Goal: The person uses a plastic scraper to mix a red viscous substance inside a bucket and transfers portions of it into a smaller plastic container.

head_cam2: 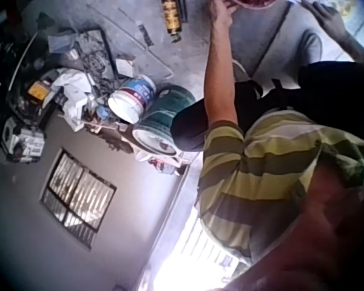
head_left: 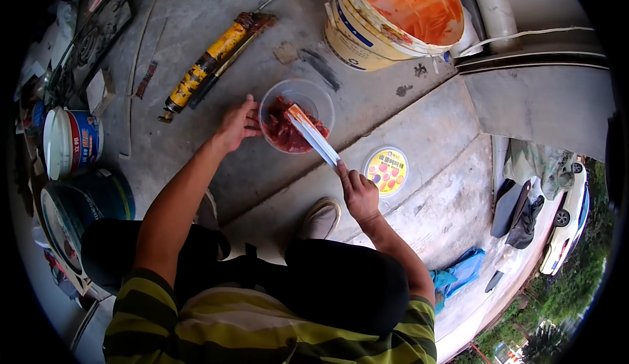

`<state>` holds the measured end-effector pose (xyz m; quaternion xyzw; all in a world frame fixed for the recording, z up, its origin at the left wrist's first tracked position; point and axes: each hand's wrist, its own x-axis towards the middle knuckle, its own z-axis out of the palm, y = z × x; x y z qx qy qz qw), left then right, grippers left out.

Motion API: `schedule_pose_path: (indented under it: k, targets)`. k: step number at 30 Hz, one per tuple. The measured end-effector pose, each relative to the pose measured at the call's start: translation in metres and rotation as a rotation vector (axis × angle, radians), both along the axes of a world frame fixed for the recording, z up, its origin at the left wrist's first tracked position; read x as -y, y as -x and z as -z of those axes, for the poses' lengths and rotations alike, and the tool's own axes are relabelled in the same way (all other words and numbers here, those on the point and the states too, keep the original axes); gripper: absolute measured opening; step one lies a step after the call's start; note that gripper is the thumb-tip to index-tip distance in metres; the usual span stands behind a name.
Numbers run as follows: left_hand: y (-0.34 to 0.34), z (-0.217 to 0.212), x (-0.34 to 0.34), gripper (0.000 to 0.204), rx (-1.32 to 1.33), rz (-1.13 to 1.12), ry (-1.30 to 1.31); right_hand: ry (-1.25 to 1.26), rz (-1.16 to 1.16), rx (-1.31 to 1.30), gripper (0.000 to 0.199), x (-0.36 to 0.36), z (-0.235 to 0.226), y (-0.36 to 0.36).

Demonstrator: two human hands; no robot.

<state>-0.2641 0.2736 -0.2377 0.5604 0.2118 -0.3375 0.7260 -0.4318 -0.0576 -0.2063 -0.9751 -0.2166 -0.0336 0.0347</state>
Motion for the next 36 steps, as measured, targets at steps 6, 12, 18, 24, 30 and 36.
schedule_pose_path:
  k: [6,12,18,24,30,36]
  targets:
    - [0.003,-0.001,0.002,0.058,0.005,-0.012,0.005,0.019,-0.001,-0.025,0.064,0.024,-0.007,0.032]
    - [0.005,-0.002,0.0,0.049,0.011,0.019,0.05,0.089,0.019,-0.094,0.062,0.036,-0.025,0.049]
    - [0.002,-0.003,0.011,0.028,0.034,0.023,-0.02,0.127,0.031,-0.094,0.061,0.039,-0.026,0.054]
    - [-0.002,0.007,-0.001,0.022,0.054,0.075,-0.046,0.156,0.003,-0.124,0.06,0.051,-0.037,0.061]
    - [-0.03,0.012,-0.011,0.026,0.001,0.257,-0.012,0.077,0.012,-0.203,0.061,0.098,-0.07,0.084]
    - [-0.103,-0.018,-0.015,0.039,-0.069,0.595,-0.173,-0.133,0.345,-0.104,0.065,0.107,-0.103,0.055]
